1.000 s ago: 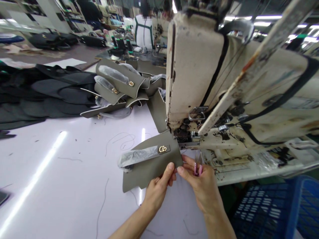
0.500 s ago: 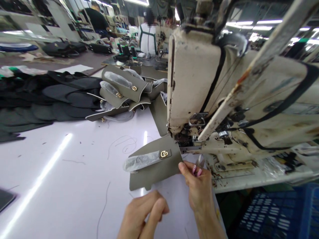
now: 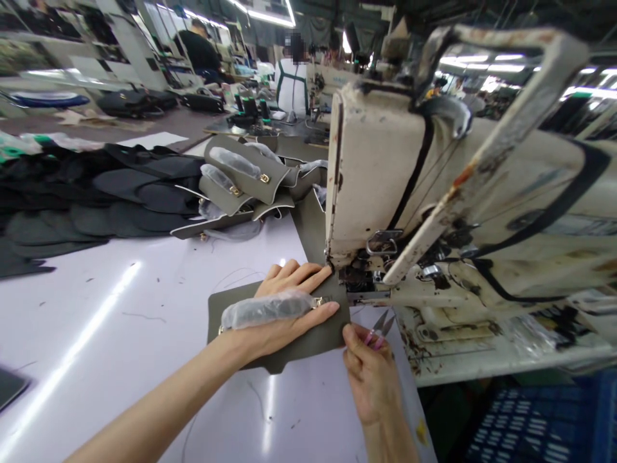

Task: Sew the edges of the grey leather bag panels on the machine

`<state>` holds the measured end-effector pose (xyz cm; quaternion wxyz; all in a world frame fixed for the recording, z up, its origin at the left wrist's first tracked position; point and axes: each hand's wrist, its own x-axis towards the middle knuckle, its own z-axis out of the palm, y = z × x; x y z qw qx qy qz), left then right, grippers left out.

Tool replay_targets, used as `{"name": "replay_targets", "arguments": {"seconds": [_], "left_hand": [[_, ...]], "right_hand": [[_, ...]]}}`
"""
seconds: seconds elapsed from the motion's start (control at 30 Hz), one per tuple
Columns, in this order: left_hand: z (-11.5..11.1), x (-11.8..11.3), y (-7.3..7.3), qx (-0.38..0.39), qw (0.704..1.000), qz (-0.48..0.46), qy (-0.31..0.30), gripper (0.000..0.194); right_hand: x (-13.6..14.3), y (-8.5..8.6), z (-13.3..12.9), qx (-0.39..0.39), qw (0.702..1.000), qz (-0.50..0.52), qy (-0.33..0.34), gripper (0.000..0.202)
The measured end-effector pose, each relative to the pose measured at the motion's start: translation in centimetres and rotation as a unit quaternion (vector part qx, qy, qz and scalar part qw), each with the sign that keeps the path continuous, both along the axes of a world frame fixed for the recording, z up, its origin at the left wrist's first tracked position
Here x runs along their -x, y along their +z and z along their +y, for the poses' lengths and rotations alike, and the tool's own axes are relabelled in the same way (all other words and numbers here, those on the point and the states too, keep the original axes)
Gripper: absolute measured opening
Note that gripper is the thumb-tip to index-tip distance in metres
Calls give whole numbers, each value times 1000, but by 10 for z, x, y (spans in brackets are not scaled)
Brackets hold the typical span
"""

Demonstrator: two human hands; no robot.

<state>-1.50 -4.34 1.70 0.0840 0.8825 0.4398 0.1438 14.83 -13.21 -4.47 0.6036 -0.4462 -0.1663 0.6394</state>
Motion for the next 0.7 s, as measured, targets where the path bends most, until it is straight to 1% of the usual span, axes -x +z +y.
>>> {"name": "replay_targets", "arguments": {"seconds": [0.1, 0.3, 0.43, 0.57, 0.7], "left_hand": [[5, -4, 10, -1, 1000, 19, -2, 51], [3, -8, 15, -15, 1000, 14, -1, 45], [5, -9, 15, -37, 999, 7, 12, 41], [9, -9, 12, -50, 999, 1, 10, 41], [12, -9, 10, -28, 999, 7, 16, 42]], "right_hand": [[1, -2, -1, -6, 1000, 5, 8, 53], [1, -3, -1, -34, 999, -16, 8, 56], [0, -3, 1, -39, 999, -29, 8, 58], [1, -7, 2, -42, 998, -35, 10, 56], [2, -8, 6, -42, 998, -39, 0, 54]]}}
